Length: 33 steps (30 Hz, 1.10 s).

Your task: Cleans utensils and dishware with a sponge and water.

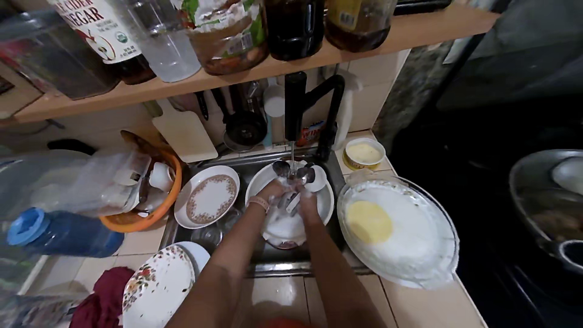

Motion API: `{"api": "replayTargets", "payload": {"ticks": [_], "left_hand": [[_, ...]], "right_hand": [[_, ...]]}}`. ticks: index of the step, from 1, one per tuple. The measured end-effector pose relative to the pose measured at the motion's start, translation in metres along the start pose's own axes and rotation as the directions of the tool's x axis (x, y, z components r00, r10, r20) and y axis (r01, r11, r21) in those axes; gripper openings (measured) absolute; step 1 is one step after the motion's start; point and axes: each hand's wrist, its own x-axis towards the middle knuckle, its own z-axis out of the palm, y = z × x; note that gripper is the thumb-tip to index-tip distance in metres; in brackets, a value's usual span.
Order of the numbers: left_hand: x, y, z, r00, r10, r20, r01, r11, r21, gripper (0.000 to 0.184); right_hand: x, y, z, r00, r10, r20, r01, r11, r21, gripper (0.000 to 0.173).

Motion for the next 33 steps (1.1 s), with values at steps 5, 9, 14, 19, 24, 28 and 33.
{"api": "replayTargets", "payload": {"ticks": [5,9,14,19,24,28,33], "left_hand": [[-0.025,0.023,-0.003,0.99,0.141,-0.012,-0.142,0.988,-0.063,0.032],[-0.044,0.028,-0.001,0.98,0.18,-0.085,-0.191,0.971,-0.142,0.043],[-0.052,0.03,-0.006,0.93,0.257,-0.263,-0.299,0.945,-0.131,0.061],[-0.004,0.057,-0.015,0.904,0.413,-0.112,-0.422,0.904,-0.07,0.068],[0.019,0.064,-0.014,0.923,0.358,-0.139,-0.366,0.93,-0.039,0.042],[0.013,0.08,-0.018,0.932,0.326,-0.16,-0.322,0.945,0.054,0.042],[0.008,0.088,-0.029,0.914,0.396,0.089,-0.405,0.889,0.214,0.033]], "right_hand": [[-0.01,-0.016,-0.008,0.973,0.096,0.209,-0.066,0.987,-0.145,0.041],[-0.014,-0.027,-0.006,0.947,0.129,0.293,-0.072,0.978,-0.195,0.056],[-0.021,-0.033,-0.009,0.933,0.244,0.264,-0.224,0.969,-0.103,0.03],[-0.027,-0.023,-0.017,0.928,0.25,0.275,-0.267,0.963,0.025,0.008],[-0.026,-0.032,-0.011,0.916,0.238,0.322,-0.222,0.971,-0.086,0.002],[-0.028,-0.036,-0.01,0.93,0.251,0.268,-0.215,0.964,-0.158,0.022],[-0.03,-0.028,-0.014,0.974,0.208,0.084,-0.2,0.975,-0.093,0.024]]}}
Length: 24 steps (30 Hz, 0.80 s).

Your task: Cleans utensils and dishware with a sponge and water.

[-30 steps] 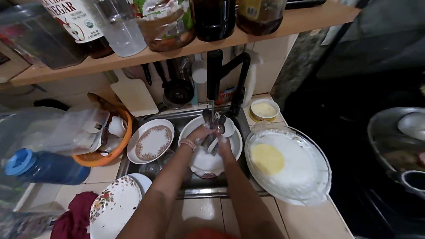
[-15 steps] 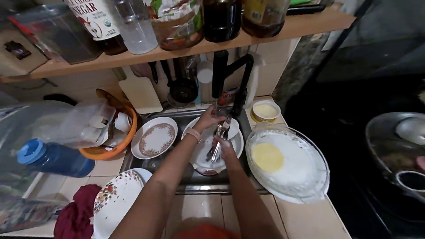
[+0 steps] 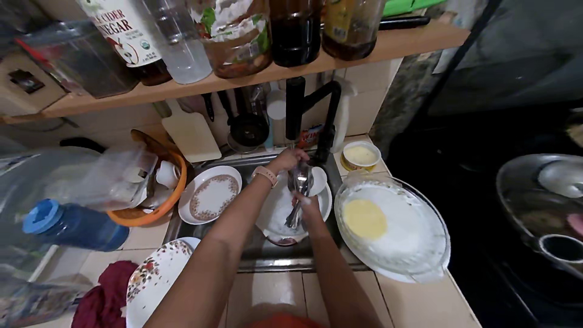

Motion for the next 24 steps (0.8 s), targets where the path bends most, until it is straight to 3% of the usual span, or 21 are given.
{"api": "replayTargets", "payload": {"ticks": [5,8,10,12,14,16,18,20,21,24], "left_hand": [[-0.001,0.006,0.003,0.993,-0.058,0.101,0.018,0.933,0.359,0.059],[-0.002,0.018,0.005,0.993,-0.099,0.062,0.057,0.873,0.485,0.04],[-0.002,0.021,0.006,0.993,-0.114,-0.042,0.12,0.86,0.496,0.055],[-0.004,0.019,0.007,0.982,-0.104,-0.157,0.153,0.928,0.34,0.065],[-0.005,0.009,0.011,0.964,-0.155,-0.214,0.142,0.987,-0.076,0.064],[-0.013,-0.004,0.015,0.988,-0.146,-0.049,0.115,0.911,-0.397,0.052],[-0.025,-0.011,0.022,0.986,-0.148,0.079,0.168,0.885,-0.435,0.046],[-0.037,-0.015,0.03,0.979,-0.181,0.095,0.203,0.914,-0.351,0.035],[-0.042,-0.016,0.034,0.978,-0.204,0.039,0.205,0.918,-0.34,0.038],[-0.053,-0.008,0.041,0.92,-0.344,-0.187,0.247,0.881,-0.404,0.071]], "right_hand": [[-0.002,0.002,-0.003,0.995,-0.089,-0.032,0.091,0.995,0.048,0.024],[-0.003,-0.002,0.001,0.992,-0.118,-0.033,0.119,0.992,0.047,0.024],[-0.004,-0.007,0.005,0.991,-0.127,-0.036,0.128,0.991,0.036,0.023],[-0.003,-0.014,0.009,0.987,-0.142,-0.08,0.144,0.99,0.015,0.026],[-0.001,-0.02,0.013,0.971,-0.176,-0.164,0.179,0.984,0.003,0.031],[0.0,-0.027,0.014,0.948,-0.214,-0.235,0.217,0.976,-0.015,0.034],[0.003,-0.029,0.011,0.926,-0.274,-0.261,0.262,0.962,-0.08,0.041],[0.0,-0.032,0.011,0.929,-0.289,-0.233,0.273,0.957,-0.097,0.048],[-0.003,-0.033,0.013,0.93,-0.286,-0.23,0.278,0.958,-0.068,0.044],[-0.006,-0.032,0.019,0.955,-0.243,-0.169,0.263,0.958,0.111,0.029]]}}
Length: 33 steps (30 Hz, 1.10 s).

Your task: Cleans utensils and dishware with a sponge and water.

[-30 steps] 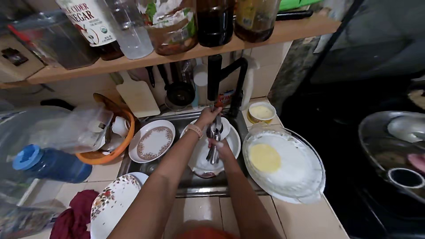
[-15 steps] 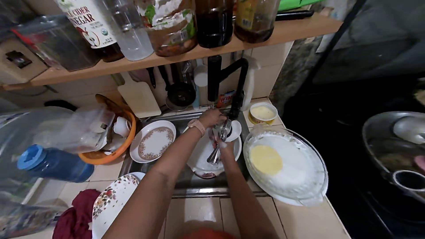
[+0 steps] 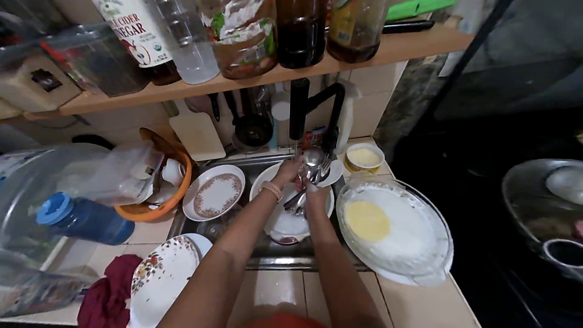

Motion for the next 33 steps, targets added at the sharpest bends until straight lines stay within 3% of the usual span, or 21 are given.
{"api": "replayTargets", "payload": {"ticks": [2,4,7,9,10,12,15,16,18,20,23,27,33], "left_hand": [[-0.007,0.003,0.006,0.99,0.029,-0.139,-0.037,0.998,-0.056,0.077],[-0.013,0.005,0.007,0.975,0.141,-0.171,-0.155,0.986,-0.069,0.057],[-0.023,0.025,-0.001,0.944,0.324,-0.065,-0.313,0.939,0.14,0.06],[-0.035,0.054,-0.004,0.943,0.333,-0.017,-0.313,0.9,0.304,0.045],[-0.038,0.056,-0.005,0.939,0.342,-0.025,-0.311,0.879,0.362,0.036],[-0.036,0.038,-0.006,0.931,0.349,-0.111,-0.286,0.881,0.377,0.041],[-0.015,0.001,0.001,0.954,0.199,-0.226,-0.199,0.98,0.024,0.053],[-0.007,-0.008,0.003,0.976,0.102,-0.19,-0.124,0.987,-0.107,0.054],[0.011,-0.022,0.013,0.994,-0.079,-0.076,0.055,0.962,-0.269,0.032],[0.017,-0.028,0.013,0.973,-0.196,0.125,0.229,0.903,-0.363,0.041],[0.014,-0.029,0.016,0.989,-0.114,0.097,0.146,0.88,-0.451,0.023],[0.013,-0.028,0.024,0.996,-0.083,-0.03,0.066,0.928,-0.366,0.027],[0.01,-0.023,0.042,0.957,-0.193,-0.216,0.056,0.854,-0.517,0.035]], "right_hand": [[-0.003,0.003,0.001,0.998,0.066,0.019,-0.066,0.997,0.044,0.026],[-0.007,0.005,0.0,0.991,0.122,0.053,-0.124,0.991,0.049,0.021],[-0.01,0.008,-0.006,0.972,0.177,0.152,-0.184,0.982,0.034,0.009],[-0.013,0.006,-0.01,0.963,0.201,0.179,-0.207,0.978,0.02,0.009],[-0.014,0.006,-0.01,0.96,0.21,0.184,-0.217,0.976,0.021,0.01],[-0.014,0.005,-0.007,0.96,0.214,0.18,-0.225,0.974,0.037,0.012],[-0.012,0.003,-0.002,0.969,0.164,0.182,-0.175,0.983,0.045,0.018],[-0.01,0.002,-0.001,0.973,0.137,0.188,-0.145,0.989,0.03,0.021],[-0.006,0.003,-0.002,0.979,0.079,0.188,-0.074,0.997,-0.034,0.027],[-0.004,0.001,-0.006,0.976,0.088,0.201,-0.061,0.989,-0.133,0.041],[-0.006,0.0,-0.008,0.979,0.089,0.184,-0.047,0.975,-0.219,0.043],[-0.002,0.01,-0.009,0.993,0.061,0.097,-0.039,0.976,-0.215,0.042],[-0.007,0.004,-0.007,0.997,0.037,0.073,-0.026,0.99,-0.141,0.04]]}}
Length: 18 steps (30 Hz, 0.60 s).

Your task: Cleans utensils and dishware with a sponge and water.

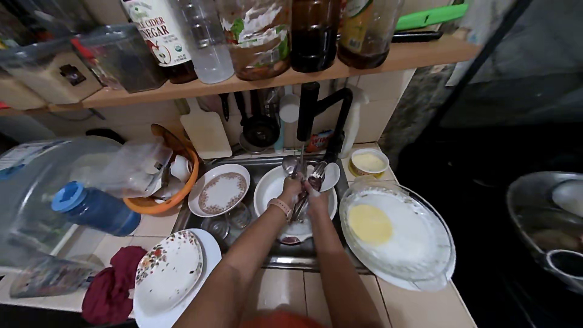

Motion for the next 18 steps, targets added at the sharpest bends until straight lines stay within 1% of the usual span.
{"api": "replayTargets", "payload": {"ticks": [1,2,3,4,5,6,8,9,11,12,14,16,18], "left_hand": [[0.0,-0.001,0.0,1.0,0.001,-0.005,-0.001,1.0,-0.015,0.038],[0.001,-0.002,-0.002,1.0,0.003,0.028,-0.002,1.0,-0.019,0.04],[0.003,-0.003,-0.005,0.998,0.011,0.07,-0.01,1.0,-0.008,0.038],[0.003,-0.003,-0.007,0.995,0.02,0.102,-0.021,1.0,0.001,0.032],[0.003,-0.001,-0.009,0.993,0.026,0.111,-0.027,1.0,0.008,0.028],[0.002,0.001,-0.011,0.994,0.027,0.108,-0.027,1.0,0.0,0.03],[0.002,0.005,-0.012,0.997,0.012,0.081,-0.007,0.998,-0.067,0.031],[0.002,0.008,-0.013,0.998,-0.003,0.07,0.011,0.994,-0.11,0.028],[0.003,0.01,-0.013,0.997,-0.043,0.067,0.055,0.978,-0.199,0.026],[0.003,0.011,-0.013,0.996,-0.068,0.063,0.08,0.97,-0.229,0.029],[0.005,0.008,-0.012,0.992,-0.098,0.078,0.117,0.948,-0.296,0.036],[0.006,0.003,-0.013,0.984,-0.08,0.16,0.127,0.942,-0.311,0.039],[0.006,-0.001,-0.015,0.973,-0.027,0.229,0.089,0.96,-0.266,0.027]], "right_hand": [[-0.001,0.0,0.001,1.0,-0.016,-0.008,0.016,1.0,-0.004,0.04],[-0.002,-0.001,0.001,1.0,-0.022,-0.014,0.022,1.0,-0.019,0.043],[-0.003,-0.002,0.001,0.999,-0.026,-0.023,0.026,0.999,-0.025,0.045],[-0.002,-0.004,0.001,0.999,-0.031,-0.03,0.03,0.999,-0.026,0.047],[0.0,-0.004,0.001,0.998,-0.046,-0.035,0.045,0.999,-0.029,0.05],[0.003,-0.005,0.0,0.998,-0.06,-0.034,0.059,0.998,-0.026,0.051],[0.009,-0.004,-0.001,0.995,-0.096,-0.025,0.096,0.995,-0.021,0.052],[0.01,-0.005,-0.002,0.994,-0.104,-0.019,0.104,0.994,-0.031,0.053],[0.01,-0.011,0.0,0.996,-0.081,-0.02,0.08,0.994,-0.07,0.056],[0.011,-0.015,0.001,0.998,-0.056,-0.026,0.052,0.992,-0.113,0.056],[0.013,-0.025,0.001,0.999,0.036,-0.008,-0.037,0.957,-0.286,0.058],[0.013,-0.037,0.002,0.994,0.108,0.024,-0.081,0.857,-0.508,0.051],[0.012,-0.044,0.003,0.989,0.14,0.057,-0.068,0.749,-0.659,0.05]]}}
